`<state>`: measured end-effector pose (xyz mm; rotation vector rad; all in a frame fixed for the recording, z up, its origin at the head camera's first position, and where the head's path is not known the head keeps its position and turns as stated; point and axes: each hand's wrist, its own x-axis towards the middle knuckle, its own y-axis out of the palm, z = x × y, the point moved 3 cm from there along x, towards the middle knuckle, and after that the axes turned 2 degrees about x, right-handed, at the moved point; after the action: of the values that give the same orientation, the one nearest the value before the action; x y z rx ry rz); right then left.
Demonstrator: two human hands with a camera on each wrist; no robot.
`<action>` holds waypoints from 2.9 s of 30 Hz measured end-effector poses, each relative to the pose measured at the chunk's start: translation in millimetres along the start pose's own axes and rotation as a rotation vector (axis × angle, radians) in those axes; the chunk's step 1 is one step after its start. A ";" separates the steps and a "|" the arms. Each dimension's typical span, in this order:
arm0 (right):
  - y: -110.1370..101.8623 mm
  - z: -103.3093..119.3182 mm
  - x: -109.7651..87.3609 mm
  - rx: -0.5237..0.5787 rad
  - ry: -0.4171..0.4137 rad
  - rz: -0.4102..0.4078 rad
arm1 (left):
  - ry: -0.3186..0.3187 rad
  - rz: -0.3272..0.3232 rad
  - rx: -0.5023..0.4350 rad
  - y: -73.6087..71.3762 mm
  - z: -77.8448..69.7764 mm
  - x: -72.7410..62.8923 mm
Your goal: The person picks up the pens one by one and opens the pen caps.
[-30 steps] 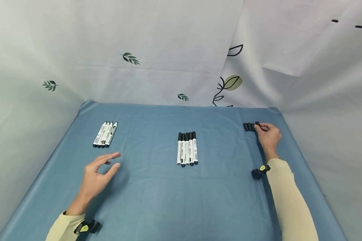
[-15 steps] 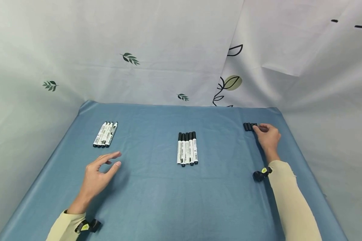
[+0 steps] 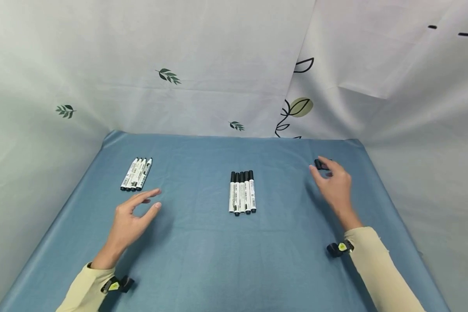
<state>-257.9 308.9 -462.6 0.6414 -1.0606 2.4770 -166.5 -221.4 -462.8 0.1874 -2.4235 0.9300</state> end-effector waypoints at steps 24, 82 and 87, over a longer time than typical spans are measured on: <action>21.8 99.3 -76.5 0.045 -0.325 0.137 | -0.121 0.286 -0.107 84.6 -27.6 46.4; 31.9 96.0 -87.9 0.157 -0.267 0.202 | -0.286 0.497 -0.014 176.4 -36.0 59.6; 31.8 95.0 -87.9 0.148 -0.260 0.205 | -0.300 0.499 0.006 175.9 -37.3 59.8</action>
<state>-176.1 204.0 -470.0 0.9658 -1.0891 2.7227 -255.4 -61.0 -510.4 -0.3152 -2.8094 1.1903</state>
